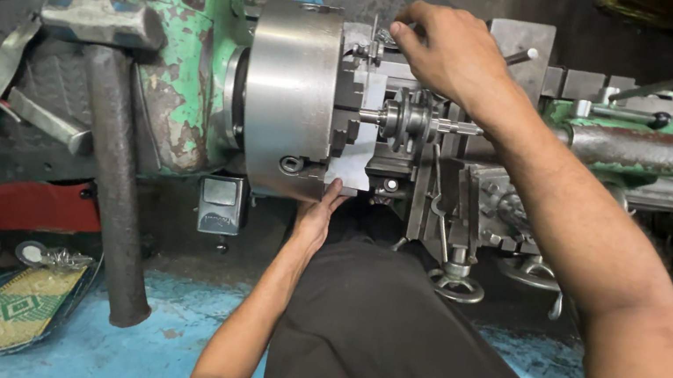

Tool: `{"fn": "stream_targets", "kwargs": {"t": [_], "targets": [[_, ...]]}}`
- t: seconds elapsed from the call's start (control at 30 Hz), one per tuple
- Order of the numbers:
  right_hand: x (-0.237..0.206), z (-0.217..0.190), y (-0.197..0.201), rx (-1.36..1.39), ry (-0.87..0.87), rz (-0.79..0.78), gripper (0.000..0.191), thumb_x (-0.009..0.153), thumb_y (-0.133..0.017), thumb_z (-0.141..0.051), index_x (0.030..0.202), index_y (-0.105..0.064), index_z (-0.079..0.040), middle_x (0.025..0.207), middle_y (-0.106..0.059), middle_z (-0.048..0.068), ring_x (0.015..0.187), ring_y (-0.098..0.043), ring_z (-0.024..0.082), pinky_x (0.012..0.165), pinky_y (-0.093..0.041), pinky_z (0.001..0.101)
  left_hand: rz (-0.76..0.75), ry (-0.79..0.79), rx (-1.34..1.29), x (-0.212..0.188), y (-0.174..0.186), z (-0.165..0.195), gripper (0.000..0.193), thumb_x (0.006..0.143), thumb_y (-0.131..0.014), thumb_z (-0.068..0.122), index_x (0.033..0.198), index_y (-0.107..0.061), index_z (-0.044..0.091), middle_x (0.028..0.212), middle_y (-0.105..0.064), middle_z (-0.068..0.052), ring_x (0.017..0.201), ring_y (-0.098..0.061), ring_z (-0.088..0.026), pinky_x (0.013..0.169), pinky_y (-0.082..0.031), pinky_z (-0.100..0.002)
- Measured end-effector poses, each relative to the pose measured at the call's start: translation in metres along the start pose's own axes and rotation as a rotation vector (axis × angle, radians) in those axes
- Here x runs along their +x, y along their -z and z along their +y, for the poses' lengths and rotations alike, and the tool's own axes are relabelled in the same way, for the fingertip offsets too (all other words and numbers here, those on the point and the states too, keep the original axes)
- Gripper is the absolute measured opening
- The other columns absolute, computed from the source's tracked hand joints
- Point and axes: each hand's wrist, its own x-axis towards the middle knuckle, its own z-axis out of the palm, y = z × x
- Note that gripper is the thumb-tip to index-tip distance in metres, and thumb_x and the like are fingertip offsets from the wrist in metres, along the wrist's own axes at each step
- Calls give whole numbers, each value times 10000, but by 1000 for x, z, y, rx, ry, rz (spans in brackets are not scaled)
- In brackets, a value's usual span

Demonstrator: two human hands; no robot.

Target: The person operates a metal lathe, machining a pulley-like metal component clamped in the chuck. They rotate the chuck by hand, strike the workpiece area with a hammer, tighten components with a wrench, turn the tailstock handwheel, and run the lathe with the workpiece spinning.

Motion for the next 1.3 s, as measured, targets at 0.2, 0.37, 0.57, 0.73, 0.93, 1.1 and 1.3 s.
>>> {"fn": "stream_targets", "kwargs": {"t": [0.2,0.37,0.57,0.73,0.93,1.1,1.3], "targets": [[-3,-1,2,-60,42,6,372,1053,-601,-385,1167,-733,-57,1007,-738,206,1007,-669,425,874,-502,549,-32,-43,-32,-7,-2,-2,533,919,-739,123,1391,-502,54,1327,-594,-94,1226,-616,-249,1042,-549,-459],[-4,-3,3,-99,-7,-23,385,1055,-587,-402,1194,-729,-73,994,-738,179,1032,-656,401,901,-486,550,-37,-9,16,-6,2,1,531,928,-748,139,1392,-510,38,1311,-604,-96,1214,-624,-245,1044,-544,-457],[-6,-5,5,-89,35,-10,382,1051,-601,-400,1184,-735,-69,972,-742,174,1038,-645,413,910,-477,548,-52,5,42,-6,8,3,529,922,-749,142,1383,-512,39,1293,-613,-101,1193,-637,-245,1038,-553,-460],[-6,-7,5,-102,4,-58,386,1051,-594,-405,1172,-735,-66,943,-738,175,1012,-661,411,905,-481,554,-49,16,31,-2,12,1,544,917,-757,137,1389,-507,31,1288,-608,-104,1194,-631,-251,1036,-553,-471],[-6,-7,7,-95,-4,-65,383,1060,-589,-405,1178,-737,-71,939,-745,175,1016,-663,420,914,-485,555,-46,26,52,-6,11,2,549,921,-743,141,1403,-499,43,1308,-607,-96,1207,-626,-241,1039,-550,-461],[-6,-7,5,-96,39,-50,392,1048,-604,-407,1182,-737,-63,951,-749,175,1022,-656,425,912,-483,554,-35,18,31,-12,2,2,557,930,-740,151,1419,-502,30,1354,-607,-112,1237,-626,-243,1061,-544,-449],[-6,-6,3,-141,-4,-105,421,1052,-595,-431,1219,-719,-64,977,-732,205,1045,-650,417,910,-480,570,-30,-25,60,-14,-2,5,567,918,-729,115,1420,-475,46,1329,-580,-93,1203,-617,-250,1012,-565,-470]]}}
